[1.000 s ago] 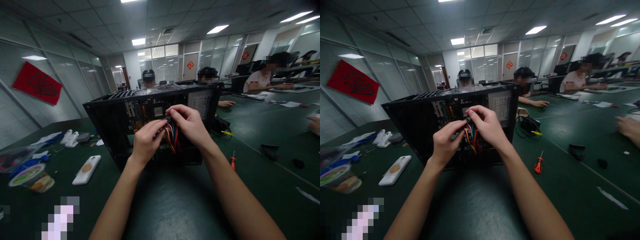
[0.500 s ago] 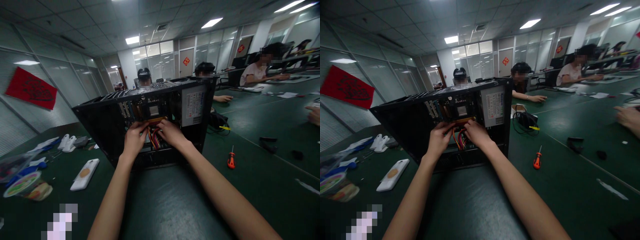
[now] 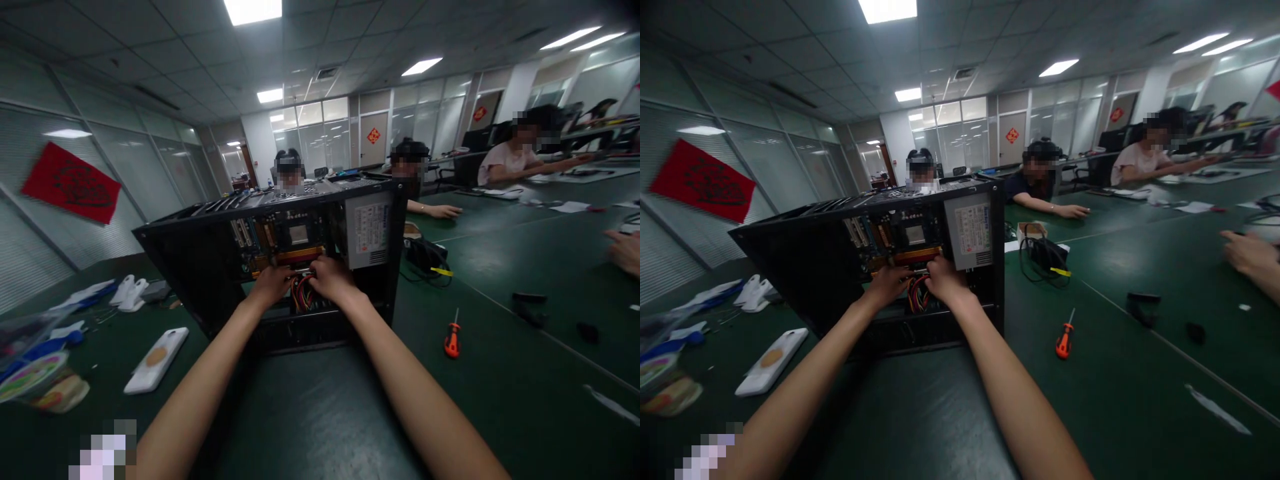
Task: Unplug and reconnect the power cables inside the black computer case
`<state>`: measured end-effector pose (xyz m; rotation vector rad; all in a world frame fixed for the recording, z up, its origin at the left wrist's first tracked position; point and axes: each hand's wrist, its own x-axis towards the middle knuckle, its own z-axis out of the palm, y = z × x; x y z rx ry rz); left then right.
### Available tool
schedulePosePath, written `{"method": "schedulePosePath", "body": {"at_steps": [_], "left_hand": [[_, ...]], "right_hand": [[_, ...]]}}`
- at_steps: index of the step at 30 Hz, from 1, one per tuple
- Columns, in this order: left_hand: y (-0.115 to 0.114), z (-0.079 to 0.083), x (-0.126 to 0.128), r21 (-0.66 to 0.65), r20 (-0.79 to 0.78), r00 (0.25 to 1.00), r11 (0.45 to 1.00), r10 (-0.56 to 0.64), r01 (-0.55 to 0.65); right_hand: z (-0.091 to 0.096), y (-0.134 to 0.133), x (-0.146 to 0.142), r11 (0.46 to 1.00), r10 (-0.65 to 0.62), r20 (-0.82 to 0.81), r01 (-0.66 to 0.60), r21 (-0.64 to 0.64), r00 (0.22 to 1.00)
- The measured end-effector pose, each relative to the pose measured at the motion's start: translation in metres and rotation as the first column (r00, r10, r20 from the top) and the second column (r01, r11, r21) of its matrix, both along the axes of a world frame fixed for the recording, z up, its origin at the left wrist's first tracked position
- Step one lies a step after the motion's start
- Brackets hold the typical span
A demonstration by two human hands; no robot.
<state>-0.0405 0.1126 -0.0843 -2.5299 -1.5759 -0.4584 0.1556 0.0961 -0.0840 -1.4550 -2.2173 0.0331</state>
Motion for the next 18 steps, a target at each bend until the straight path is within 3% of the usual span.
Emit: {"method": "schedulePosePath", "body": {"at_steps": [10, 18], "left_hand": [[0.0029, -0.0053, -0.0002, 0.023, 0.104, 0.994, 0.999, -0.030, 0.028], [-0.0015, -0.0061, 0.0014, 0.060, 0.081, 0.997, 0.998, 0.005, -0.010]], "right_hand": [[-0.0026, 0.0033, 0.0001, 1.000, 0.012, -0.028, -0.012, -0.022, 1.000], [-0.0057, 0.0049, -0.0014, 1.000, 0.022, -0.042, -0.022, -0.015, 0.999]]}}
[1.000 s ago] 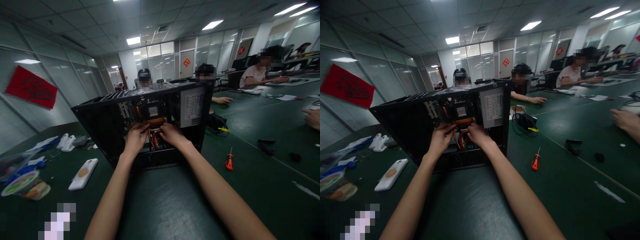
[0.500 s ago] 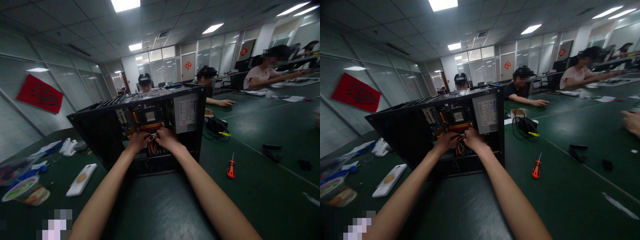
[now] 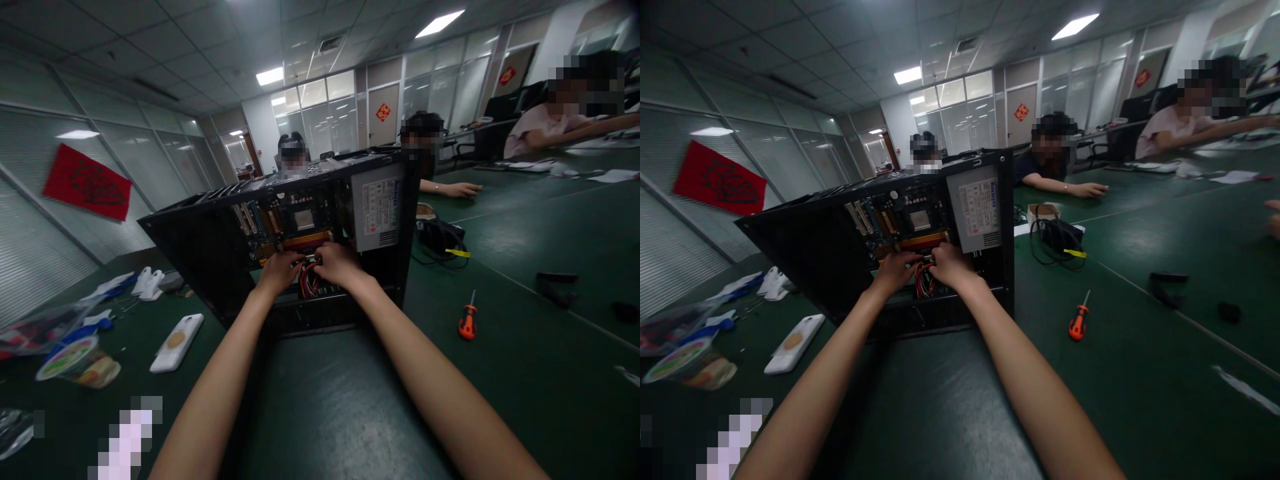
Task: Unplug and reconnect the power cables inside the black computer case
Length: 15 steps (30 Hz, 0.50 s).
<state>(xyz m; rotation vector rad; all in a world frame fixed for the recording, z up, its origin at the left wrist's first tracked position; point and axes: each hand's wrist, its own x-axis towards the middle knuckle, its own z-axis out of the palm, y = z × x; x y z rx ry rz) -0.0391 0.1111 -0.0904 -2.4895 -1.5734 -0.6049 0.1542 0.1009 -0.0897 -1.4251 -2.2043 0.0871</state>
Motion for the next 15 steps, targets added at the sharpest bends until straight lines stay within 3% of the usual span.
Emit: {"method": "schedulePosePath", "body": {"at_steps": [15], "left_hand": [[-0.014, 0.005, 0.003, -0.031, -0.036, 0.999, 0.999, 0.036, -0.037]], "right_hand": [[0.000, -0.007, -0.002, 1.000, 0.016, 0.007, -0.016, -0.009, 1.000]]}}
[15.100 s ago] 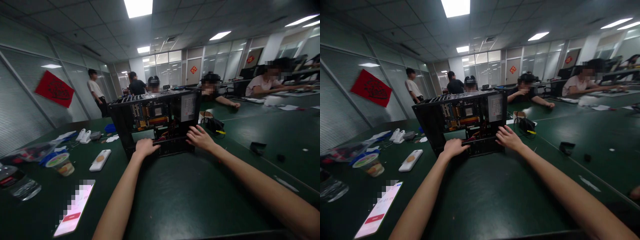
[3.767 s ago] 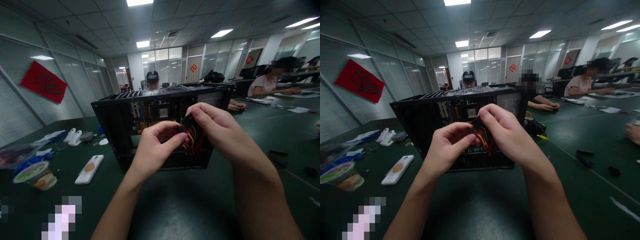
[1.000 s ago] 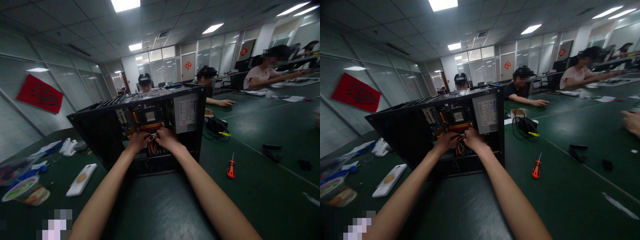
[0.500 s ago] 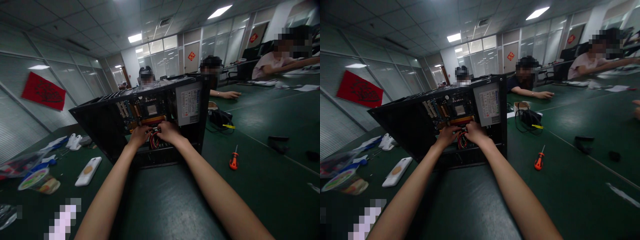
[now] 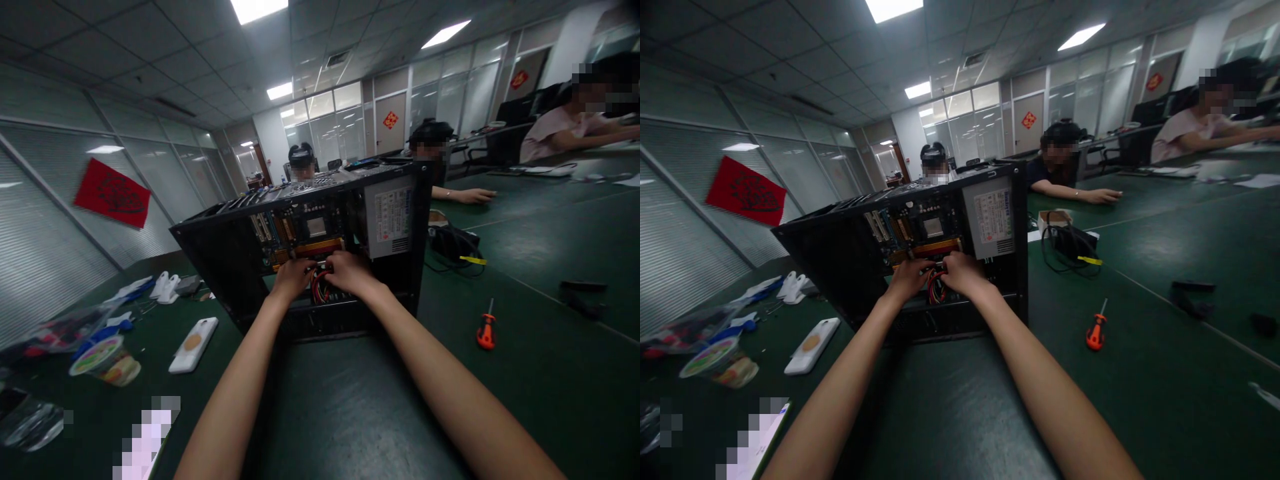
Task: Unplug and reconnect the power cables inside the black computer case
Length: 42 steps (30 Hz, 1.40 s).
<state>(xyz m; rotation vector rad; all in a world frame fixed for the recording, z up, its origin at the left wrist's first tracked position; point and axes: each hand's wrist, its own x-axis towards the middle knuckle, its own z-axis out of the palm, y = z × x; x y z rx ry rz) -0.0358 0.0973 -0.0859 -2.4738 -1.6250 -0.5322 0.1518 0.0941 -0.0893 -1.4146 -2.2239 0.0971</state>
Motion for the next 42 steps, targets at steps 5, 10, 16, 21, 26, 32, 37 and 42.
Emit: {"method": "schedulePosePath", "body": {"at_steps": [5, 10, 16, 21, 26, 32, 37, 42], "left_hand": [[0.003, -0.002, 0.000, 0.012, 0.023, 0.998, 0.999, -0.050, 0.049], [0.007, -0.004, -0.001, 0.014, 0.027, 0.995, 0.995, -0.101, 0.101], [0.007, -0.003, 0.000, 0.012, 0.018, 0.995, 0.995, -0.095, 0.094], [0.003, 0.000, 0.004, -0.006, -0.108, 0.991, 0.997, -0.073, 0.072], [0.001, 0.001, 0.006, -0.001, -0.116, 0.993, 1.000, -0.013, 0.013], [-0.001, 0.003, 0.007, -0.010, -0.140, 0.990, 1.000, 0.028, -0.029], [-0.001, 0.002, 0.007, -0.003, -0.170, 0.985, 0.999, 0.037, -0.039], [0.000, -0.001, 0.006, 0.031, -0.172, 0.984, 0.999, 0.045, -0.041]], "right_hand": [[-0.003, 0.002, 0.000, 1.000, -0.014, -0.010, 0.014, -0.009, 1.000], [-0.006, 0.006, 0.000, 1.000, -0.010, -0.016, 0.009, -0.013, 1.000], [-0.008, 0.008, -0.001, 1.000, -0.010, -0.008, 0.010, 0.011, 1.000], [-0.009, 0.010, -0.001, 1.000, -0.015, 0.014, 0.015, -0.001, 1.000], [-0.010, 0.011, 0.000, 1.000, -0.015, 0.003, 0.015, 0.006, 1.000], [-0.008, 0.009, -0.001, 1.000, -0.023, 0.009, 0.023, 0.002, 1.000], [-0.007, 0.007, -0.001, 1.000, -0.027, 0.000, 0.027, 0.007, 1.000], [-0.008, 0.008, 0.000, 1.000, -0.020, -0.010, 0.020, 0.016, 1.000]]}}
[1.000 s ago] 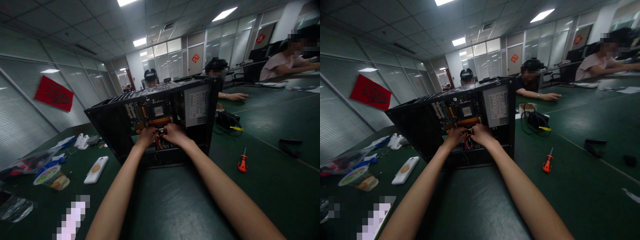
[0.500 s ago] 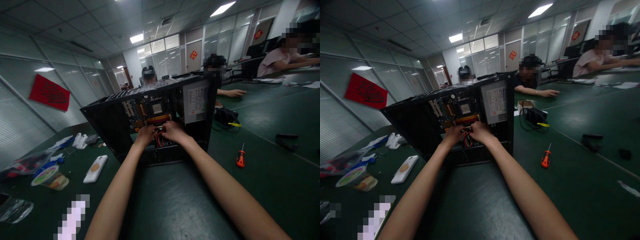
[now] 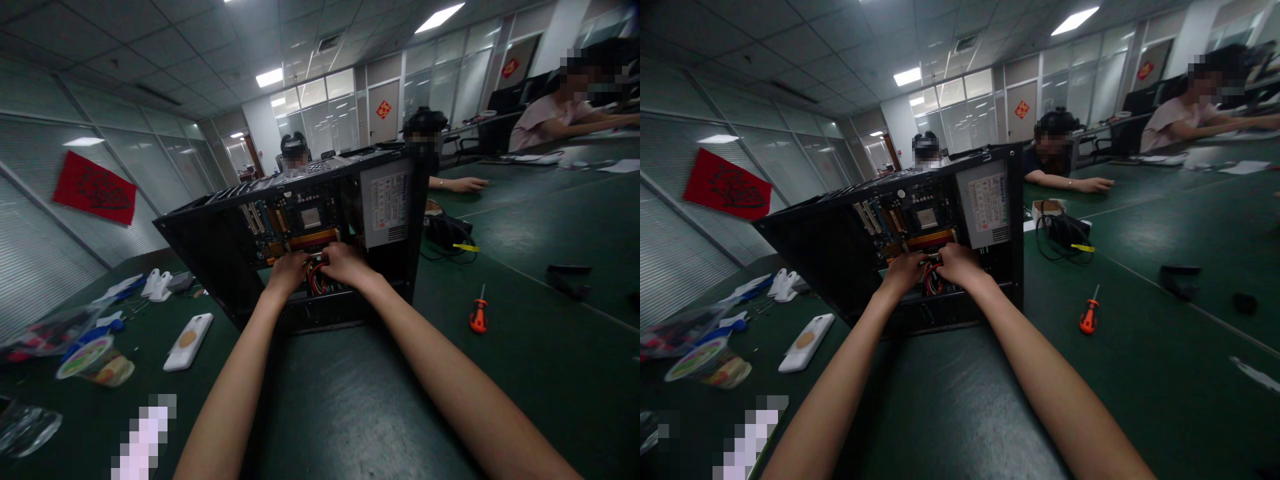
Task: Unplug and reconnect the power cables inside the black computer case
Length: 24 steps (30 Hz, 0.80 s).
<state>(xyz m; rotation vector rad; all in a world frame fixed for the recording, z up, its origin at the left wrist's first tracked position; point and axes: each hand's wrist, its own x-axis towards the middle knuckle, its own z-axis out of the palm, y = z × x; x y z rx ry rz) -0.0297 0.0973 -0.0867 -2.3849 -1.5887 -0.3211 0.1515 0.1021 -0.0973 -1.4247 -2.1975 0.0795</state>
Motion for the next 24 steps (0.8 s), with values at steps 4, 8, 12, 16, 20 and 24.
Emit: {"method": "schedulePosePath", "body": {"at_steps": [4, 8, 12, 16, 20, 24], "left_hand": [[0.0001, -0.0005, -0.0004, 0.008, 0.003, 1.000, 1.000, -0.009, 0.009], [-0.0017, 0.0008, 0.0000, 0.029, 0.001, 1.000, 1.000, -0.008, 0.008], [-0.0036, 0.0027, 0.0010, 0.021, -0.031, 1.000, 1.000, -0.007, 0.008], [-0.0036, 0.0041, 0.0028, 0.017, -0.057, 0.998, 1.000, 0.015, -0.014], [-0.0016, 0.0047, 0.0049, 0.027, -0.096, 0.995, 0.999, 0.030, -0.027], [0.0007, 0.0052, 0.0066, 0.034, -0.110, 0.992, 0.998, 0.055, -0.052]], "right_hand": [[-0.0006, 0.0012, -0.0002, 1.000, -0.002, 0.014, 0.002, 0.000, 1.000], [-0.0008, 0.0025, -0.0008, 1.000, -0.008, 0.023, 0.009, -0.009, 1.000], [-0.0004, 0.0015, -0.0004, 1.000, 0.000, 0.030, 0.000, 0.010, 1.000], [0.0007, -0.0004, 0.0001, 1.000, 0.001, 0.036, -0.001, 0.011, 0.999], [0.0021, -0.0015, -0.0001, 1.000, -0.013, 0.034, 0.013, -0.002, 0.999], [0.0027, -0.0020, 0.0000, 1.000, -0.005, 0.039, 0.005, -0.003, 0.999]]}}
